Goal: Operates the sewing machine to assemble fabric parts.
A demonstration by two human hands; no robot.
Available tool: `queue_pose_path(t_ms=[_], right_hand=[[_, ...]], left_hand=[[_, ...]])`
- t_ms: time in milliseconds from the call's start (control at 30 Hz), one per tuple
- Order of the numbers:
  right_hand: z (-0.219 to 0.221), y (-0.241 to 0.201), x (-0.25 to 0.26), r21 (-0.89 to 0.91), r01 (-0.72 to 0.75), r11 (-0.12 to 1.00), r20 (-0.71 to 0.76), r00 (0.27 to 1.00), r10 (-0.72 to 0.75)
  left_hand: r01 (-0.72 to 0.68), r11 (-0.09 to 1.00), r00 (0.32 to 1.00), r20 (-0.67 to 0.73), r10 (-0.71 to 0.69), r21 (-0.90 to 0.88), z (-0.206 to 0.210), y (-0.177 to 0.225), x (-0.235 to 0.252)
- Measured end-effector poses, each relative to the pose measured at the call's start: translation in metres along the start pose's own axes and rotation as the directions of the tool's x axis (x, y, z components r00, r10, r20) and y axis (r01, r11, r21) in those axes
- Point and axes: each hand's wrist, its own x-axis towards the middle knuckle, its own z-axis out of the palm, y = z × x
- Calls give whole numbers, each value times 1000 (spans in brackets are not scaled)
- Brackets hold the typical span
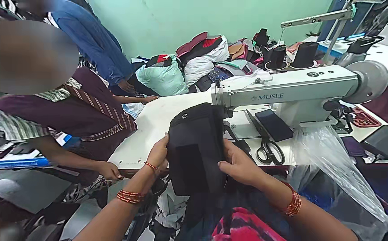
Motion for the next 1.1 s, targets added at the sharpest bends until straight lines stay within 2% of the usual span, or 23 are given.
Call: queue_pose_path(t_ms=[67, 100, 133, 200, 267, 333, 367, 433, 467, 533, 567, 633, 700, 733, 800, 867, 967, 1033, 1100], right_hand=[[-6, 17, -11, -60, 67, 996, -18, 997, -68], [-9, 28, -19, -95, 111, 989, -1, 994, -111], [-11, 39, -29, -152, 149, 977, 30, 989, -146], [-12, 57, -47, -294, 236, 926, 108, 971, -213], [-9, 74, -63, -335, 347, 876, 193, 935, -297], [-6, 87, -76, -269, 391, 880, 228, 914, -336], [-5, 90, -80, -235, 397, 887, 230, 910, -346], [-5, 86, -85, -173, 377, 910, 241, 912, -332], [-6, 82, -87, -134, 336, 932, 258, 920, -295], [-6, 75, -93, -37, 219, 975, 309, 930, -197], [-5, 70, -95, -13, 160, 987, 324, 935, -147], [-2, 49, -95, -14, -7, 1000, 360, 933, 12], [-5, 45, -91, -21, -127, 992, 413, 902, 125], [-6, 58, -88, -9, -146, 989, 444, 886, 135], [-7, 77, -80, 2, -135, 991, 501, 857, 116], [-16, 60, -77, -29, -24, 999, 541, 840, 35], [-49, 31, -53, -220, 37, 975, 596, 796, 104], [-75, 14, -23, -348, -2, 937, 504, 843, 189], [-96, 7, 20, -498, -157, 853, 258, 912, 319]], left_hand=[[84, 996, 993, 77, -87, 30, -6, 1, -10], [118, 987, 981, 140, -133, 113, -13, 1, -11], [136, 958, 962, 198, -188, 251, -21, 2, -9], [94, 818, 925, 255, -283, 568, -35, 8, 3], [-41, 659, 921, 284, -267, 751, -33, 15, 25], [-277, 589, 900, 419, -118, 760, -13, 18, 47], [-412, 548, 853, 520, -49, 728, 3, 19, 58], [-645, 400, 709, 705, -2, 651, 44, 23, 67], [-720, 322, 645, 764, -13, 614, 67, 20, 71], [-794, 194, 573, 816, -80, 576, 108, 9, 80], [-802, 138, 568, 813, -126, 581, 126, 2, 84], [-741, 90, 645, 742, -184, 666, 153, -14, 87], [-641, 153, 735, 659, -161, 752, 168, -35, 84], [-613, 177, 763, 635, -118, 770, 171, -45, 82], [-612, 202, 780, 626, -6, 764, 171, -65, 78], [-638, 213, 767, 636, 88, 740, 166, -83, 74], [-654, 234, 755, 640, 142, 720, 163, -92, 76], [-650, 243, 757, 640, 132, 720, 162, -91, 75], [-649, 245, 758, 641, 121, 720, 162, -91, 74]])
